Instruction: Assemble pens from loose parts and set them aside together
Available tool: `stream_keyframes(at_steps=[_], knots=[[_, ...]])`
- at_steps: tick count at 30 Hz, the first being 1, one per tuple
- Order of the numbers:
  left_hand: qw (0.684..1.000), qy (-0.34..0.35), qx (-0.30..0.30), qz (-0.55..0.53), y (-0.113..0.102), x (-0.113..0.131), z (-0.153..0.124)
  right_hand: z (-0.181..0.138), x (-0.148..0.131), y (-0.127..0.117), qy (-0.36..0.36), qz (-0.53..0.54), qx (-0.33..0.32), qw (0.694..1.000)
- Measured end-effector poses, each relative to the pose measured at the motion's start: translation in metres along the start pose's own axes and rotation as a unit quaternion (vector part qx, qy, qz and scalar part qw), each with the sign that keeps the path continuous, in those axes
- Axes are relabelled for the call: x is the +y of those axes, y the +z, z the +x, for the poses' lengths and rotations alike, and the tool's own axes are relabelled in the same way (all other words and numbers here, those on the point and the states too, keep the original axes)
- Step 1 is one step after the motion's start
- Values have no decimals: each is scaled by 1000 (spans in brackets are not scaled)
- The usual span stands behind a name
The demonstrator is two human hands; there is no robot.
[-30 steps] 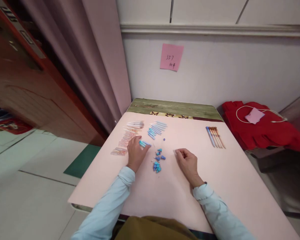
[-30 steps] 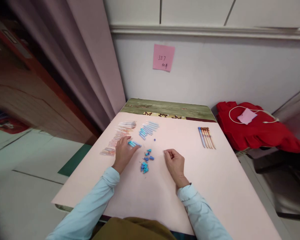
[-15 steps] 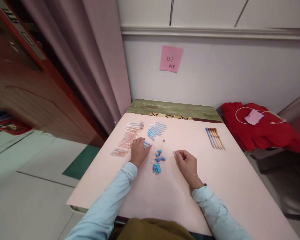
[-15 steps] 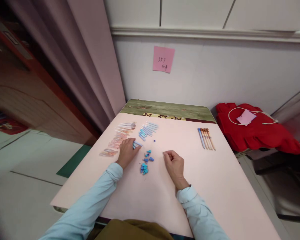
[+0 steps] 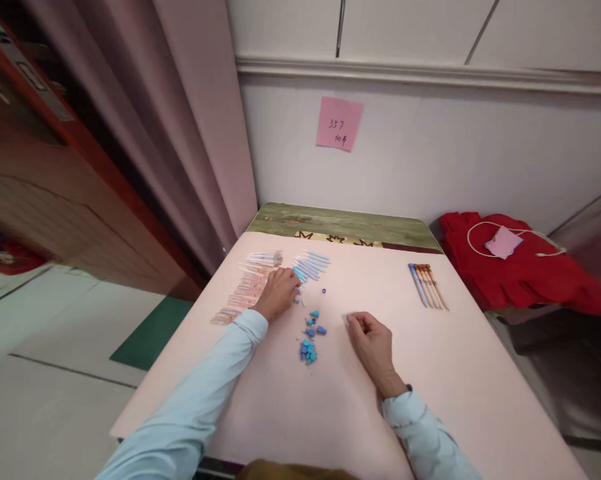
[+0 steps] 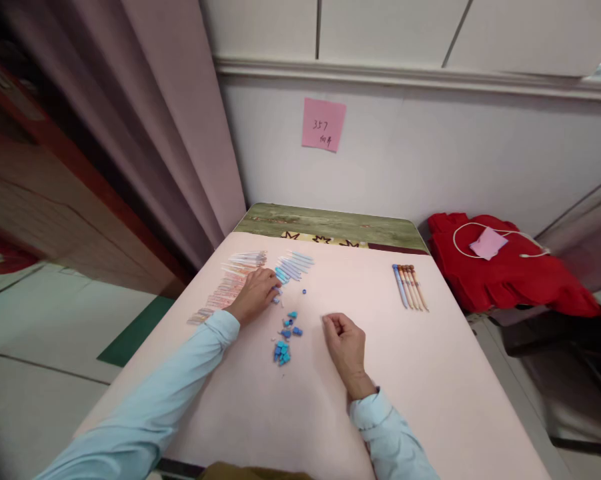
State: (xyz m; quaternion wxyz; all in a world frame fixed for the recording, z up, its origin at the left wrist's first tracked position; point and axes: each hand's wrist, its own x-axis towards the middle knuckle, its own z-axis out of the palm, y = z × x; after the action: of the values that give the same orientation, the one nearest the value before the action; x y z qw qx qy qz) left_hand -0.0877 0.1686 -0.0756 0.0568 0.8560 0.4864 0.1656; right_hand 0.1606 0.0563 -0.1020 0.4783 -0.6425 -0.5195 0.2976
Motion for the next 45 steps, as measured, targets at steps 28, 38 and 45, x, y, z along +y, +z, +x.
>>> stream_keyframes(at_steps=[28, 38, 45], knots=[[993, 33, -87, -69, -7, -38, 25, 5, 5, 4, 10, -8, -11, 1000], [988, -120, 81, -53, -41, -38, 31, 3, 6, 4, 10, -1, -3, 1000], [990, -124, 46, -56, -38, -37, 9, 3, 2, 0, 8, -9, -2, 1000]])
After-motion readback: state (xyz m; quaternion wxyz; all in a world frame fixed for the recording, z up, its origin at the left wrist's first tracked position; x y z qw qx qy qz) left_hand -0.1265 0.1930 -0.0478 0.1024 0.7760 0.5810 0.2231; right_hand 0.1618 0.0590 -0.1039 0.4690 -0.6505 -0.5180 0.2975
